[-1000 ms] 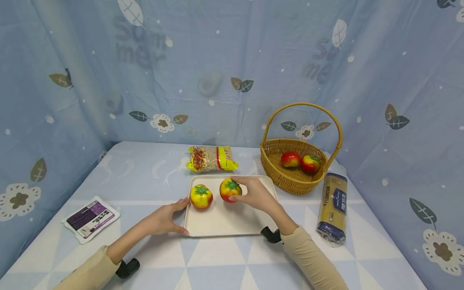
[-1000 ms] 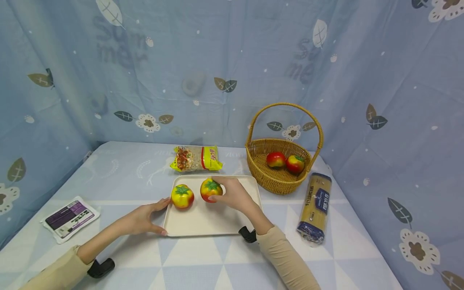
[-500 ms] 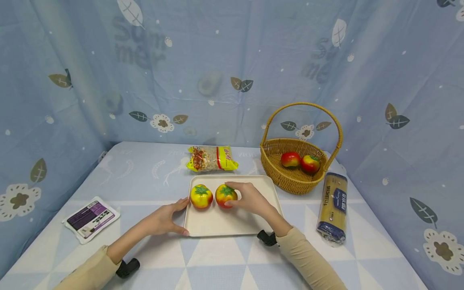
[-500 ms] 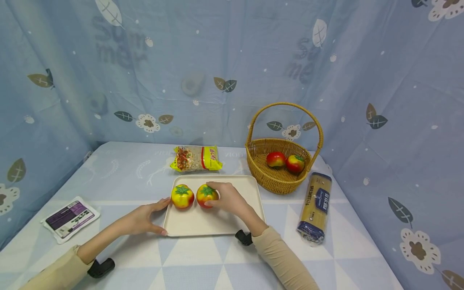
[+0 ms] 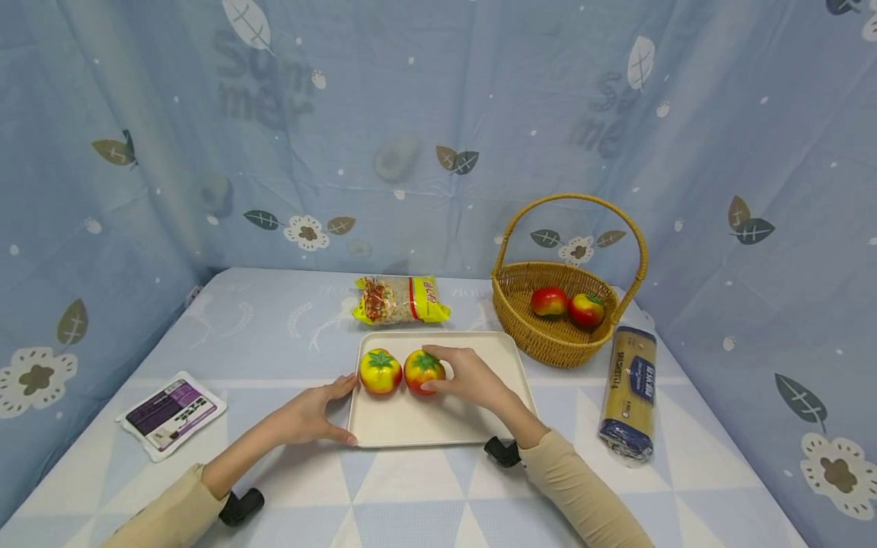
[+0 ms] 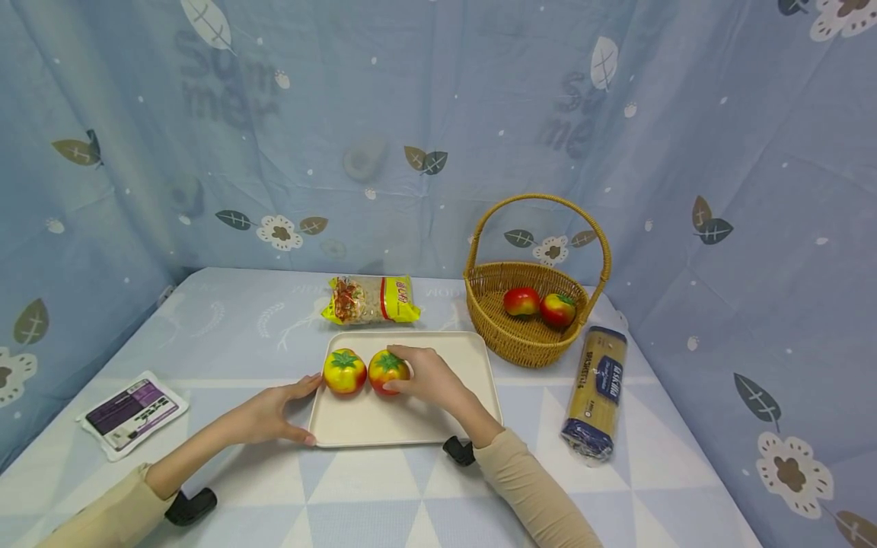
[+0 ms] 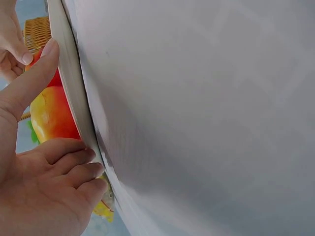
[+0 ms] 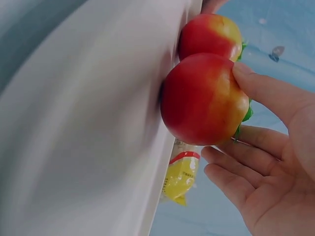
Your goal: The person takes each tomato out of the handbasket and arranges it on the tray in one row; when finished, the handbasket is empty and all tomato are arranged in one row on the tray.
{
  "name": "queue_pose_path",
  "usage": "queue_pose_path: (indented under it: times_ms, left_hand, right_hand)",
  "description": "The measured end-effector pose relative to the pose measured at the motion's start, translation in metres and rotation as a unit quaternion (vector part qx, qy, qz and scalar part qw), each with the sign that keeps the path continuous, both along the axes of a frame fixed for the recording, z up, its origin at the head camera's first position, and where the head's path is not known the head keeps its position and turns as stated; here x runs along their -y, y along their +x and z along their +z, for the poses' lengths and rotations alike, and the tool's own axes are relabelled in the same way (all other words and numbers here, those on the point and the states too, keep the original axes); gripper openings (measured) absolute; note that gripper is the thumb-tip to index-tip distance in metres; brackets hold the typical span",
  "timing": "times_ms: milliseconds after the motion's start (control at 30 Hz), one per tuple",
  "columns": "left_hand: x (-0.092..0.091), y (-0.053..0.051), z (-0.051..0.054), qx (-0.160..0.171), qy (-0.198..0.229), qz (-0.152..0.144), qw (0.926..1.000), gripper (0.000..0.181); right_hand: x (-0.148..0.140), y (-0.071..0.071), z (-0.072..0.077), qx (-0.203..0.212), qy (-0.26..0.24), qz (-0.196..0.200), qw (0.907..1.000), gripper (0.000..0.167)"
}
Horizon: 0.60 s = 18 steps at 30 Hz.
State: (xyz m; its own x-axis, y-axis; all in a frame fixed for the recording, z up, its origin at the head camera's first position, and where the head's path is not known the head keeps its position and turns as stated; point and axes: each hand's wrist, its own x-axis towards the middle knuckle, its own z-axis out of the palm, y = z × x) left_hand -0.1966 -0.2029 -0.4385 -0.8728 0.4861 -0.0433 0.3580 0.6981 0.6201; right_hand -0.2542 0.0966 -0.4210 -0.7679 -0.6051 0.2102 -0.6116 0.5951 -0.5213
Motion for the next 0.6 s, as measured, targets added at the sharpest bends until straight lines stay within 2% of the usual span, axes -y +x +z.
queue_pose_path:
  times_ms: [600]
  left_hand:
    - [0.0001,-0.001,-0.0003,0.002,-0.001,0.0,1.0,0.105]
  right_hand:
    - [-0.0004,0.0015,0.0033,-0.001,-0.005,0.005,1.0,0.063]
